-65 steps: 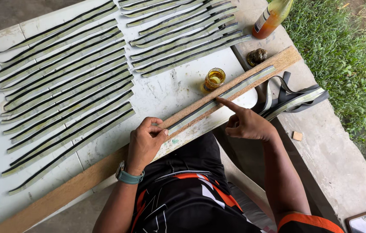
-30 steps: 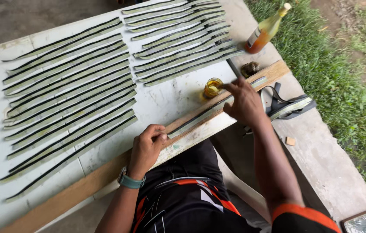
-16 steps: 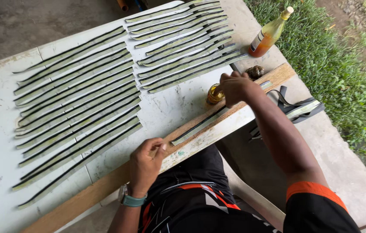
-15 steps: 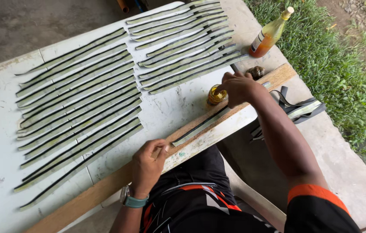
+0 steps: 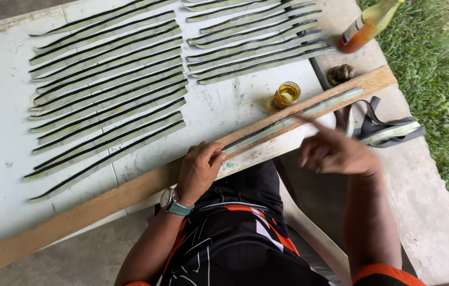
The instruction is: The person repeatedly picks up long flexible strips, applies a yellowish substance from a small jar using a finger, and places the strips on a white surface. The process is repeated for multiple strips throughout the clip.
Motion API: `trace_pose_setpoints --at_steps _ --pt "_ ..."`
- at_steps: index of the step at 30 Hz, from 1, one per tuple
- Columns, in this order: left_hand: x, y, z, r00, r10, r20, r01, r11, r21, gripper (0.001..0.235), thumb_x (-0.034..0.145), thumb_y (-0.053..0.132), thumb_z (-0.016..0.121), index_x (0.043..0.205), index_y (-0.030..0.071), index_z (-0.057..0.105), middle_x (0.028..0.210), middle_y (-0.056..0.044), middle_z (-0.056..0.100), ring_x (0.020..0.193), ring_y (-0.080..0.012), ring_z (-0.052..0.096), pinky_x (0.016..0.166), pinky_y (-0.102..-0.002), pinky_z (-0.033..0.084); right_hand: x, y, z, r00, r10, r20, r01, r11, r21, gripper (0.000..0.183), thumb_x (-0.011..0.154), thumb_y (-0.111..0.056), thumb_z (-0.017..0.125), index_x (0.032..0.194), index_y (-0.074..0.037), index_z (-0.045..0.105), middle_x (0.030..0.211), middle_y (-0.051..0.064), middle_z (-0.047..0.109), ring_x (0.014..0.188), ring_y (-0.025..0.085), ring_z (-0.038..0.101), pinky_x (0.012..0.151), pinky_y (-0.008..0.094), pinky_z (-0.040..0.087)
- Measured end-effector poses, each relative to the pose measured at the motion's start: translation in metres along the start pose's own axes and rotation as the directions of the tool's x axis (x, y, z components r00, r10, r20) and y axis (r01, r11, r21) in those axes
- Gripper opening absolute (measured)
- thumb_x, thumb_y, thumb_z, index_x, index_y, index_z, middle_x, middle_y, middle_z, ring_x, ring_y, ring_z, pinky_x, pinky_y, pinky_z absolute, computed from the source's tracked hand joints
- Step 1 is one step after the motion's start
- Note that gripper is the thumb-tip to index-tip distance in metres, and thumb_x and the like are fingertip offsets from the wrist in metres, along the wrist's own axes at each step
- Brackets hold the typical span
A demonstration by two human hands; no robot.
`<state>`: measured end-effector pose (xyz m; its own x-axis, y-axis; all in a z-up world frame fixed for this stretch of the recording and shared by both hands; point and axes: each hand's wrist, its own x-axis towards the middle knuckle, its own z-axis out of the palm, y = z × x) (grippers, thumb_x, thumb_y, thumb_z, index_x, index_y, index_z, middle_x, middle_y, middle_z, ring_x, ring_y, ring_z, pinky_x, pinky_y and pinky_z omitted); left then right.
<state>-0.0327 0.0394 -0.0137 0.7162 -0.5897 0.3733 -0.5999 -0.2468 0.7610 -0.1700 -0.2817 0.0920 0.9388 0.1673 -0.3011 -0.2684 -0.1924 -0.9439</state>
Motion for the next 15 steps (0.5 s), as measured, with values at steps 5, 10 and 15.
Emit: trace_pose_setpoints --at_steps 5,10,15 --pt "0.000 -0.002 0.002 1.000 -0.031 -0.002 0.031 0.999 -0.019 0.022 0.087 0.008 0.078 0.106 0.004 0.069 0.097 -0.009 0.077 0.088 -0.0274 0.074 0.086 -0.039 0.055 0.033 0.018 0.054 0.977 0.095 0.192 -0.108 0.992 0.059 0.114 0.066 0.007 0.061 0.164 -0.018 0.011 0.079 0.011 0.072 0.073 0.017 0.069 0.062 0.028 0.055" --pt "-0.001 -0.004 0.003 0.998 -0.048 0.029 0.049 0.998 -0.029 0.025 0.089 0.008 0.078 0.111 0.004 0.068 0.098 -0.009 0.078 0.089 -0.0238 0.076 0.091 -0.039 0.056 0.049 0.015 0.068 0.976 0.181 0.121 -0.172 0.982 -0.077 0.106 0.071 0.004 0.060 0.164 -0.019 0.015 0.076 0.009 0.074 0.073 0.017 0.073 0.067 0.030 0.060" --pt "0.000 -0.004 0.003 0.998 -0.055 0.023 0.056 0.998 -0.028 0.028 0.088 0.009 0.077 0.113 0.003 0.068 0.099 -0.009 0.078 0.090 -0.0241 0.076 0.090 -0.039 0.056 0.059 -0.002 0.079 0.976 0.214 -0.025 -0.211 0.920 -0.331 0.101 0.073 -0.002 0.070 0.161 -0.022 0.024 0.075 0.012 0.078 0.070 0.016 0.077 0.069 0.030 0.062"
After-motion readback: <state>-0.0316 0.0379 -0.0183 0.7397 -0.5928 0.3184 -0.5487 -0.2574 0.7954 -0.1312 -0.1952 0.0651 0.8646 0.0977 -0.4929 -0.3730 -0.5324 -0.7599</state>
